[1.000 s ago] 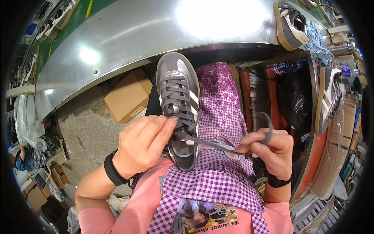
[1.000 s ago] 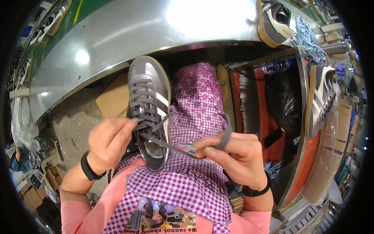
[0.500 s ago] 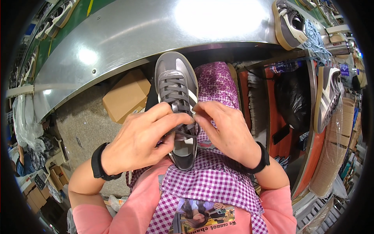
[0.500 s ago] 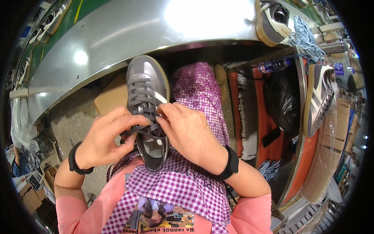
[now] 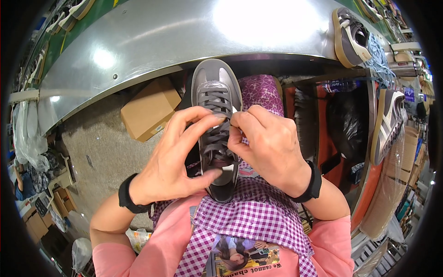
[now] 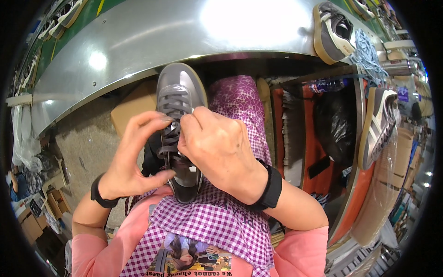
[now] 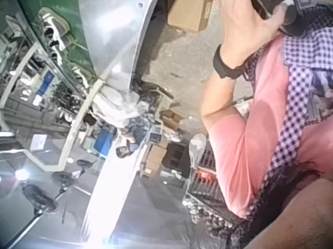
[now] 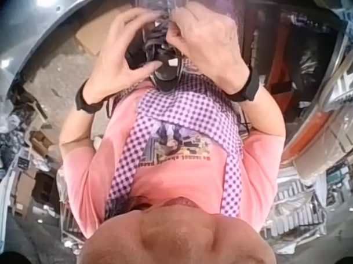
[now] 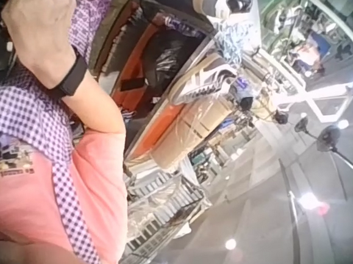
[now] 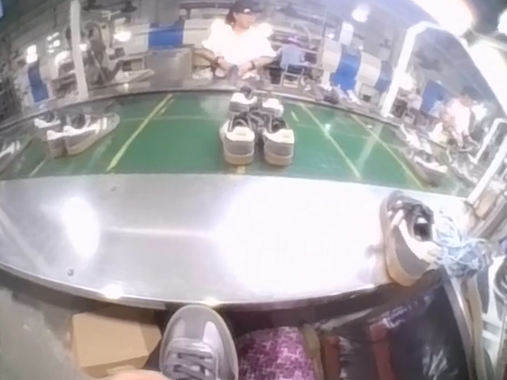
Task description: The recorder is lacing and tying the laces of several pairs of shoes at a factory workbench.
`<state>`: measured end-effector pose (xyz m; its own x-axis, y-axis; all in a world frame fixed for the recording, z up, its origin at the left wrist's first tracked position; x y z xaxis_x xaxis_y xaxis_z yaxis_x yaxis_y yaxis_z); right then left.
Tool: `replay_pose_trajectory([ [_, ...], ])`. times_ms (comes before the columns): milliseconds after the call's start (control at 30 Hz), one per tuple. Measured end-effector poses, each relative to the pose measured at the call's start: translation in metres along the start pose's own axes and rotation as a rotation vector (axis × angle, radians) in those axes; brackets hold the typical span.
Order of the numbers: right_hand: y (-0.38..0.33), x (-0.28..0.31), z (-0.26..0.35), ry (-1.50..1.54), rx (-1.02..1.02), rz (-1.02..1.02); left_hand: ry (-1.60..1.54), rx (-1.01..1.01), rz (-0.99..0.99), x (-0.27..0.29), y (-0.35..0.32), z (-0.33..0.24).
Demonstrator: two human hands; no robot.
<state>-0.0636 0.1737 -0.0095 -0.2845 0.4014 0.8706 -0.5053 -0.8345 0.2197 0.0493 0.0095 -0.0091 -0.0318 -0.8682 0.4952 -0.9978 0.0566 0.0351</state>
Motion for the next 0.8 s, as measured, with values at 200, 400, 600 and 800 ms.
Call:
replay_pose_trajectory([
  [200, -0.021, -0.009, -0.009, 0.26, -0.244, 0.167, 0.123, 0.101, -0.179, -0.033, -0.035, 0.023],
  [400, -0.003, 0.001, 0.001, -0.049, -0.018, -0.108, -0.01, 0.091, -0.219, -0.02, -0.032, 0.025],
  [600, -0.006, 0.001, -0.009, 0.168, -0.185, 0.002, -0.019, 0.165, -0.312, -0.01, -0.012, 0.02],
  [800, -0.014, -0.001, -0.009, 0.186, -0.204, -0.067, 0.26, 0.054, -0.331, -0.013, -0.002, 0.011],
])
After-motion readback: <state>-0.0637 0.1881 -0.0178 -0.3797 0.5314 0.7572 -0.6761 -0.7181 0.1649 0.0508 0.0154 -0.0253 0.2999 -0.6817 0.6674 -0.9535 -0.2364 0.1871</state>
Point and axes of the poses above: each hand's wrist, its own y-axis towards the middle knuckle, its own x-axis out of the back of the hand, z = x × y, the point moved 1 cm from there along y, towards the middle knuckle, and after that the axes turned 4 degrees about -y, right-handed, at the moved point
